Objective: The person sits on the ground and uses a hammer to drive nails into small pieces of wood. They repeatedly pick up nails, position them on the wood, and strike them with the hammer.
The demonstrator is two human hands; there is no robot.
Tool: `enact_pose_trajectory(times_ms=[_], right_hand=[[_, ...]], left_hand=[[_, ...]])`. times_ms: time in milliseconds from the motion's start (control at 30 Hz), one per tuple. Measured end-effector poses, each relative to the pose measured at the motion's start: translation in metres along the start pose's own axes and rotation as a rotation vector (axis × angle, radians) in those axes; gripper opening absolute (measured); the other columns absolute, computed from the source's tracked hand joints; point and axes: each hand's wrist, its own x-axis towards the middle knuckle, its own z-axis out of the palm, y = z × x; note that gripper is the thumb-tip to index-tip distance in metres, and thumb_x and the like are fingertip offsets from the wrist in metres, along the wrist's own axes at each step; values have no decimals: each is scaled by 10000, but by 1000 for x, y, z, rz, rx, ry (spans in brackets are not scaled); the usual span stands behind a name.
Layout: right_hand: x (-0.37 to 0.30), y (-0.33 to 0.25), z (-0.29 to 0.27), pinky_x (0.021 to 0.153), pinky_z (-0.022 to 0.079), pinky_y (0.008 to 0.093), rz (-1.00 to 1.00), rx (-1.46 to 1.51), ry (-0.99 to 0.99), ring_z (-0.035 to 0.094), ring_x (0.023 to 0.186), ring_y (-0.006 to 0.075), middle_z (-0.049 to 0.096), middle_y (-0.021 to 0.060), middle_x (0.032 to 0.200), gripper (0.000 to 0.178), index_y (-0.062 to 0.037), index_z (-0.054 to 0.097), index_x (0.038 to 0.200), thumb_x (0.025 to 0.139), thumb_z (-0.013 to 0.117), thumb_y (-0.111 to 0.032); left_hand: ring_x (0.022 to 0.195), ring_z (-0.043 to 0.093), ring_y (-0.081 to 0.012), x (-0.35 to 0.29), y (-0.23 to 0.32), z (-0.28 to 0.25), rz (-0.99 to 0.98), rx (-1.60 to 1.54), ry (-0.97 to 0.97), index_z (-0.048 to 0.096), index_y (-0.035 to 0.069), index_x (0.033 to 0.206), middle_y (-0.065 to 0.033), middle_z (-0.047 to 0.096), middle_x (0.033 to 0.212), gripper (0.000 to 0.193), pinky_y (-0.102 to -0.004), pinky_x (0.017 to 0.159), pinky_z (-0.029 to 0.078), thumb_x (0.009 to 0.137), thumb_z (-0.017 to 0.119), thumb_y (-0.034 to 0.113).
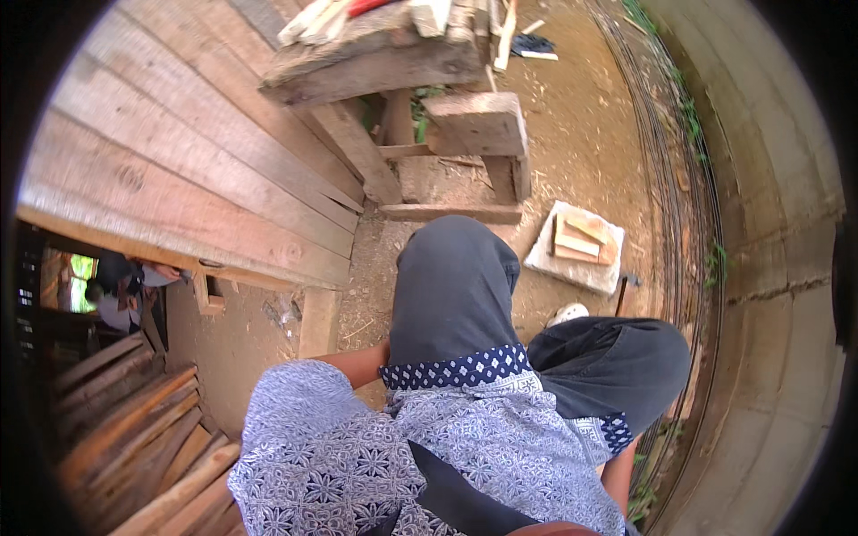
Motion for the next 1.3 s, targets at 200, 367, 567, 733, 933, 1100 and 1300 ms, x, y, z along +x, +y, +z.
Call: enact_pose_trajectory(times_ms=[200, 367, 567, 733, 933, 1100, 1300], right_hand=[[-88, -37, 59, 1202, 274, 440, -73, -169, 49, 349, 1470, 318, 360, 143, 1607, 796, -48, 324, 1581, 1052, 290, -642], [-72, -32, 40, 1236, 183, 421, -565, -782, -249, 244, 1528, 308, 243, 167, 1666, 902, -82, 175, 1637, 1005, 387, -690], [-87, -104, 133, 1240, 176, 441, -837, -719, -336, 220, 1544, 320, 230, 168, 1671, 847, -67, 190, 1627, 980, 613, -413], [-72, -147, 178, 1215, 261, 417, -816, -1197, -587, 397, 1460, 309, 458, 172, 1552, 621, -33, 445, 1523, 938, 634, -124], [-66, -125, 188, 1194, 298, 401, -860, -983, -579, 465, 1404, 291, 539, 168, 1477, 518, 2, 566, 1407, 920, 658, -148], [-66, -123, 181, 1190, 303, 401, -892, -974, -501, 480, 1387, 291, 560, 170, 1450, 506, 14, 585, 1380, 920, 665, -182], [-67, -118, 184, 1183, 313, 407, -836, -919, -508, 495, 1368, 296, 569, 173, 1429, 491, 18, 608, 1341, 907, 686, -199]], left_hand=[[1305, 547, -376, -61, -24, -86, 17, -264, -158, 560, -34, 1369, -328, 513, 1428, 498, -438, 1095, 432, 1020, 496, 316], [1476, 358, -303, -74, 9, -105, 34, -1653, 408, 447, 37, 1502, -216, 397, 1583, 647, -372, 1191, 299, 1064, 384, 509], [1460, 387, -312, -111, -5, -219, 348, -1852, 856, 308, 95, 1581, -136, 387, 1596, 759, -458, 1182, 341, 1054, 260, 639], [1172, 617, -248, -152, -85, -407, 87, -232, 1668, 635, 79, 1306, -133, 657, 1224, 459, -406, 978, 496, 944, 639, 361], [1009, 721, -288, -124, -185, -520, -264, -162, 1285, 721, 36, 1202, -187, 733, 1144, 629, -376, 896, 555, 800, 750, 519], [696, 718, -205, -109, -193, -529, -217, -356, 1201, 795, 48, 924, -124, 756, 817, 412, -341, 692, 574, 754, 709, 413], [625, 687, -179, -108, -199, -534, -240, -446, 1207, 785, 62, 843, -105, 724, 716, 391, -342, 614, 554, 768, 682, 431]])
